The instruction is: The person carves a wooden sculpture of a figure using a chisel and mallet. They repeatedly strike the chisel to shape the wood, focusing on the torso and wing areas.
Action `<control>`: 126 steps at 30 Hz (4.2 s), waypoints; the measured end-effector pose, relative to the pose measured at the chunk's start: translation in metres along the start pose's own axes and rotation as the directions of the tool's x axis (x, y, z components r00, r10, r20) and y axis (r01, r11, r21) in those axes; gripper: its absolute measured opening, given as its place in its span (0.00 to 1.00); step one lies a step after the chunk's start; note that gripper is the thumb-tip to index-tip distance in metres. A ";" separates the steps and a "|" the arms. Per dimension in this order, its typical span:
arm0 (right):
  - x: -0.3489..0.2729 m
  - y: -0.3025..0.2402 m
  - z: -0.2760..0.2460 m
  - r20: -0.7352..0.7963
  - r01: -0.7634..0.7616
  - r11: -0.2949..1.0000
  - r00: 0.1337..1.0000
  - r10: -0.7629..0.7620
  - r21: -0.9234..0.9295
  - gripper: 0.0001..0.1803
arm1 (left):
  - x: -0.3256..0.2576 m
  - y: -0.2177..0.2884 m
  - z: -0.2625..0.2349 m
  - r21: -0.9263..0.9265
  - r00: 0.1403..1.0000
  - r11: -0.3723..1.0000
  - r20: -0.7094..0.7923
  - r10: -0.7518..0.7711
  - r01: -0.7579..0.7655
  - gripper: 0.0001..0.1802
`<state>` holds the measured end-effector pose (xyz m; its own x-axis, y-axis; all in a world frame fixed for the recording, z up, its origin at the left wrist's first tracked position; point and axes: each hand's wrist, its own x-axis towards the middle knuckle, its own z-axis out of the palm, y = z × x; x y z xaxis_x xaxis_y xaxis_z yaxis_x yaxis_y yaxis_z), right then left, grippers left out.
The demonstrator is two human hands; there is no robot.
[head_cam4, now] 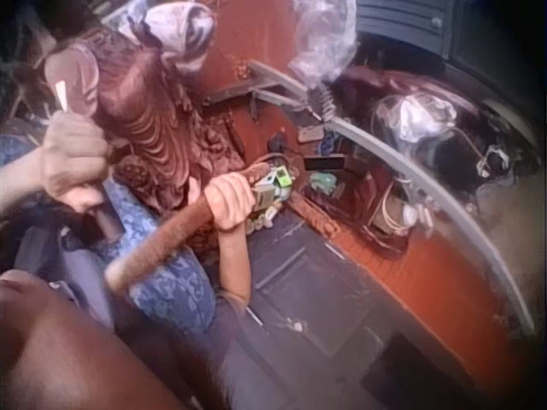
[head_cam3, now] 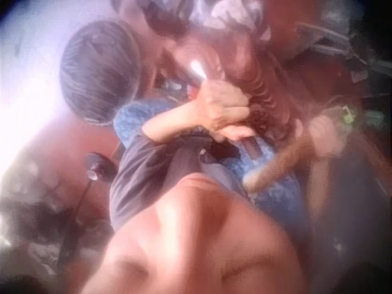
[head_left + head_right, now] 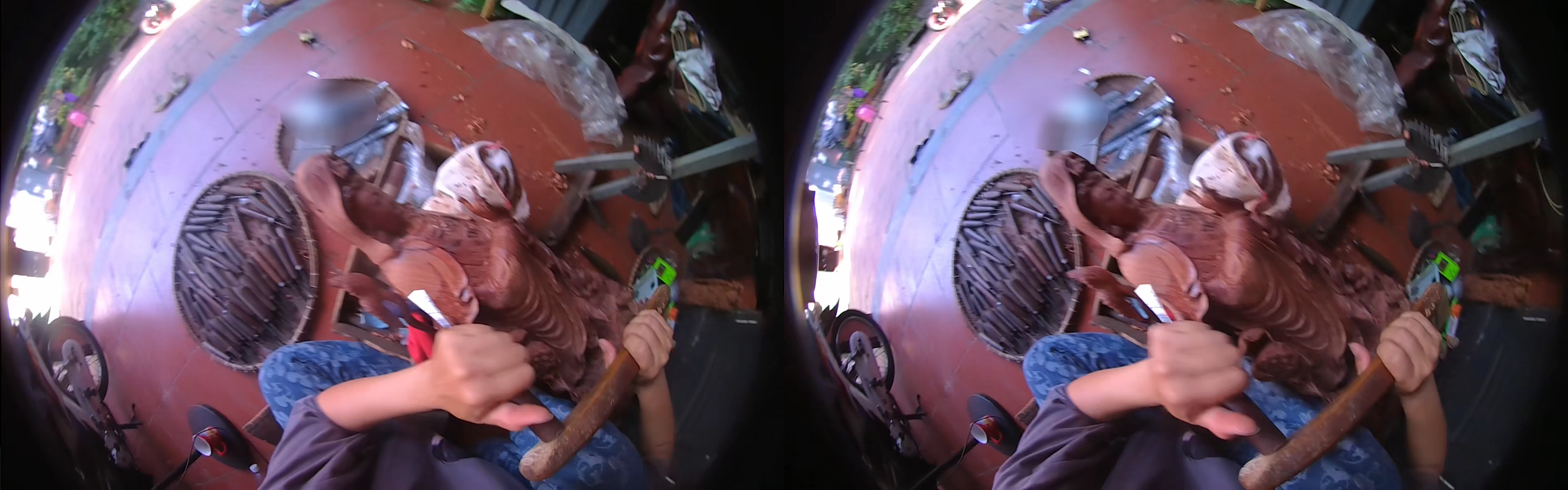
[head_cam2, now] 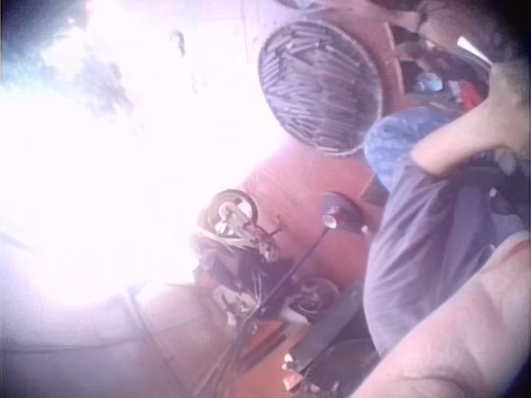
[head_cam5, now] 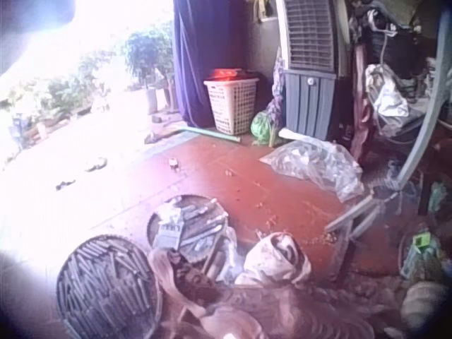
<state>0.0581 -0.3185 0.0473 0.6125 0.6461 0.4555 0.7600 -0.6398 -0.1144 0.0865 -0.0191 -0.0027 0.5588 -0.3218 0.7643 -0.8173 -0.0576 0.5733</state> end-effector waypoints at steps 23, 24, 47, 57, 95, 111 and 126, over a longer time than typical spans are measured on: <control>0.018 -0.019 -0.012 0.062 -0.063 0.998 0.996 0.061 0.021 0.24 | -0.006 -0.003 0.019 -0.231 0.994 0.967 -0.010 0.106 -0.105 0.28; 0.018 -0.019 -0.012 0.065 -0.059 0.998 0.996 0.057 0.026 0.23 | -0.006 -0.003 0.019 -0.235 0.994 0.966 -0.016 0.105 -0.106 0.28; 0.019 -0.022 -0.017 0.107 -0.080 0.991 0.990 0.092 -0.106 0.20 | -0.006 -0.011 0.017 -0.309 0.996 0.947 -0.037 0.083 -0.090 0.29; 0.013 -0.017 -0.015 0.023 -0.075 0.995 0.997 0.074 0.065 0.18 | -0.004 -0.015 0.012 -0.301 0.997 0.950 -0.028 0.078 -0.082 0.29; 0.016 0.006 -0.008 -0.028 -0.076 0.996 0.997 0.078 0.045 0.17 | 0.006 -0.015 0.016 -0.224 0.994 0.974 -0.089 -0.057 0.035 0.29; 0.007 0.016 0.003 -0.134 -0.083 0.992 0.986 0.095 0.092 0.15 | 0.012 -0.017 0.019 -0.155 0.987 0.985 -0.127 -0.096 0.076 0.28; 0.007 0.014 0.005 -0.082 -0.128 0.981 0.987 0.141 0.145 0.15 | 0.010 -0.012 0.001 0.099 0.989 0.994 -0.133 0.059 -0.046 0.31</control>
<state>0.0742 -0.3207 0.0448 0.6935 0.5129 0.5060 0.6987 -0.6499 -0.2990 0.1019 -0.0229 -0.0018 0.5232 -0.1965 0.8292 -0.8521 -0.1364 0.5053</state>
